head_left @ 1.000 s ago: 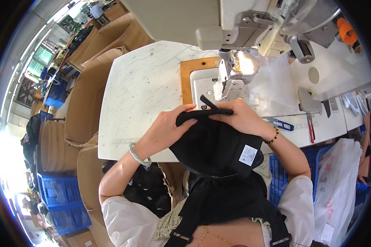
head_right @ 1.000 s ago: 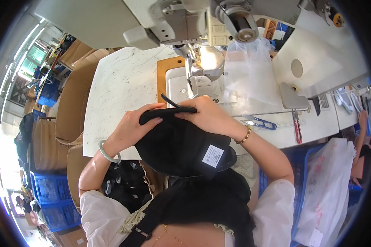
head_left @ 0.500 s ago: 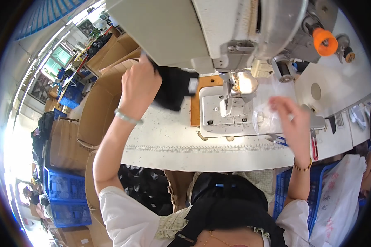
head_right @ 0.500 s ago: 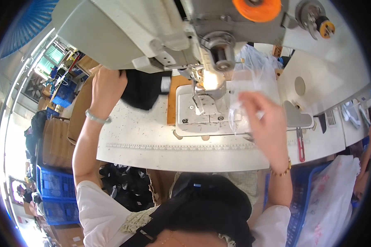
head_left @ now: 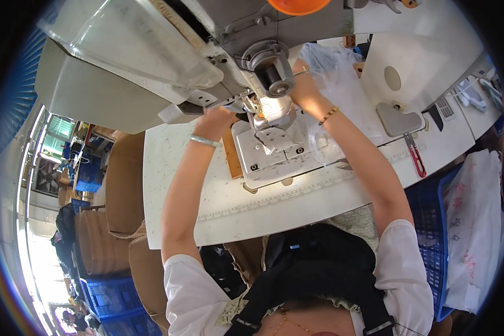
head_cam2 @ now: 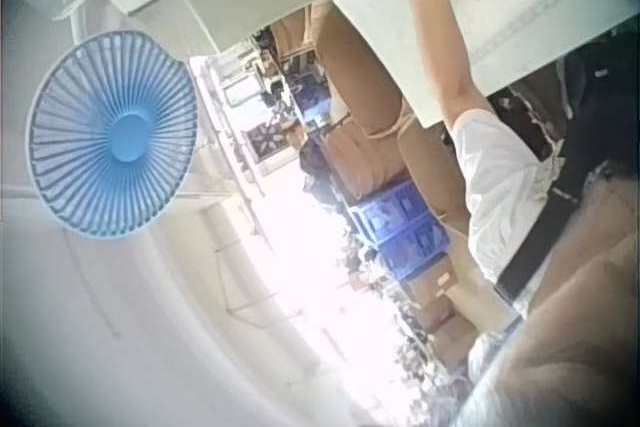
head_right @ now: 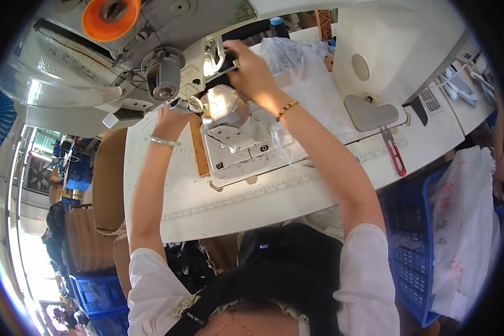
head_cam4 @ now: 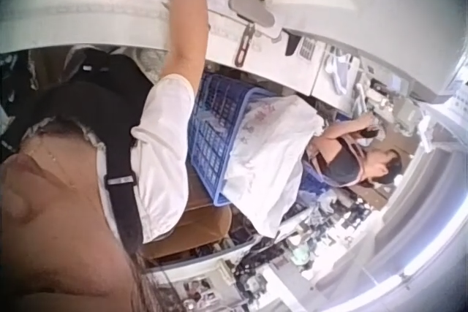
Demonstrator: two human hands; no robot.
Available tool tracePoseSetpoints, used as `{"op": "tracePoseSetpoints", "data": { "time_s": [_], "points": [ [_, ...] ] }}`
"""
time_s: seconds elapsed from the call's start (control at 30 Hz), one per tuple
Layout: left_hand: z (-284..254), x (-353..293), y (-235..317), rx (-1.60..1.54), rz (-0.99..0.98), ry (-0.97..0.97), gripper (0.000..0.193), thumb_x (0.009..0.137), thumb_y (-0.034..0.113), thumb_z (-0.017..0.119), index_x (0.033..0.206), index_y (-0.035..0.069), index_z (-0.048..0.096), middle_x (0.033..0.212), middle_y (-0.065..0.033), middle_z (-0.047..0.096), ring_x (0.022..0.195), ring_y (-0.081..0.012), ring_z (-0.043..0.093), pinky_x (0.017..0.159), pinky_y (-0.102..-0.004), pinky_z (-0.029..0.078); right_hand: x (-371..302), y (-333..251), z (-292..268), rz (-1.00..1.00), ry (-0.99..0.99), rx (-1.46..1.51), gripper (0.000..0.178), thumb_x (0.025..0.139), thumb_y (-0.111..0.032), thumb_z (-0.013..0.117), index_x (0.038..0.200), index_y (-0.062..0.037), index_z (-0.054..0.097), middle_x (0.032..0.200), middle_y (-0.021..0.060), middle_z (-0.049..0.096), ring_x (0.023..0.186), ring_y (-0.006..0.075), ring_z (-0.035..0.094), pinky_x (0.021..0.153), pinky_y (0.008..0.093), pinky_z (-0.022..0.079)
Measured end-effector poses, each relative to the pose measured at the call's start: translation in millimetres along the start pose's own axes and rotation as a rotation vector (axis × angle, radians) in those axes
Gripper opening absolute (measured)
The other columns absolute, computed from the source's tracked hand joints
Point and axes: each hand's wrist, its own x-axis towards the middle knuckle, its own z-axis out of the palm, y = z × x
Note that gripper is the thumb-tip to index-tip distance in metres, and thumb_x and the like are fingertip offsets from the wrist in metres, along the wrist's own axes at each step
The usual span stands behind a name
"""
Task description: Stitching black shoe components together using an industrial sewing machine.
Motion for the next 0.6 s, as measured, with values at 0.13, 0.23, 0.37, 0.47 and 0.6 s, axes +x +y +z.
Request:
{"op": "tracePoseSetpoints", "data": {
  "time_s": [0.13,0.23,0.37,0.47,0.6],
  "points": [
    [-33,-8,14,0.306,-0.141,-0.394,0.02,0.082,0.021,0.056,0.097,0.01,0.062,0.088,-0.0127,0.065,0.077,-0.0316,0.063,0.063,-0.0404,0.05,-7,1,-13,-0.132,0.059,0.016,0.042,0.062,0.01,0.05,0.101,-0.003,0.057,0.102,0.0103,0.06,0.092,0.0298,0.058,0.08,0.0316,0.047],
    [-38,-3,20,0.178,-0.618,-0.514,0.019,0.083,0.019,0.054,0.099,0.01,0.061,0.088,-0.0135,0.065,0.077,-0.0325,0.063,0.061,-0.0402,0.05,-9,-4,-18,-0.084,-0.007,0.186,0.039,0.062,0.012,0.052,0.098,-0.0014,0.059,0.101,0.0083,0.06,0.093,0.0252,0.059,0.079,0.029,0.047],
    [-32,-10,9,0.127,-0.367,-0.106,0.021,0.083,0.025,0.054,0.095,0.01,0.063,0.08,-0.0151,0.065,0.075,-0.0364,0.062,0.064,-0.0427,0.051,-5,-25,-25,-0.134,-0.027,0.115,0.033,0.062,0.01,0.061,0.093,0.0004,0.062,0.1,0.0073,0.059,0.09,0.0219,0.058,0.077,0.0263,0.047],
    [-41,-5,19,0.063,-0.454,-0.187,0.019,0.081,0.022,0.057,0.084,0.006,0.064,0.078,-0.0175,0.064,0.077,-0.0386,0.06,0.068,-0.0443,0.049,0,-44,-40,-0.046,-0.115,0.052,0.034,0.063,0.008,0.063,0.096,-0.0008,0.063,0.099,0.0077,0.059,0.089,0.0226,0.059,0.078,0.0267,0.047],
    [-41,-19,25,0.105,-0.256,-0.066,0.015,0.073,0.012,0.059,0.075,-0.003,0.06,0.074,-0.0198,0.061,0.068,-0.0388,0.058,0.066,-0.0461,0.047,-12,-37,-43,-0.142,-0.199,0.021,0.031,0.065,0.009,0.061,0.094,-0.0016,0.065,0.099,0.0078,0.058,0.09,0.0235,0.059,0.077,0.0292,0.048]
  ]
}}
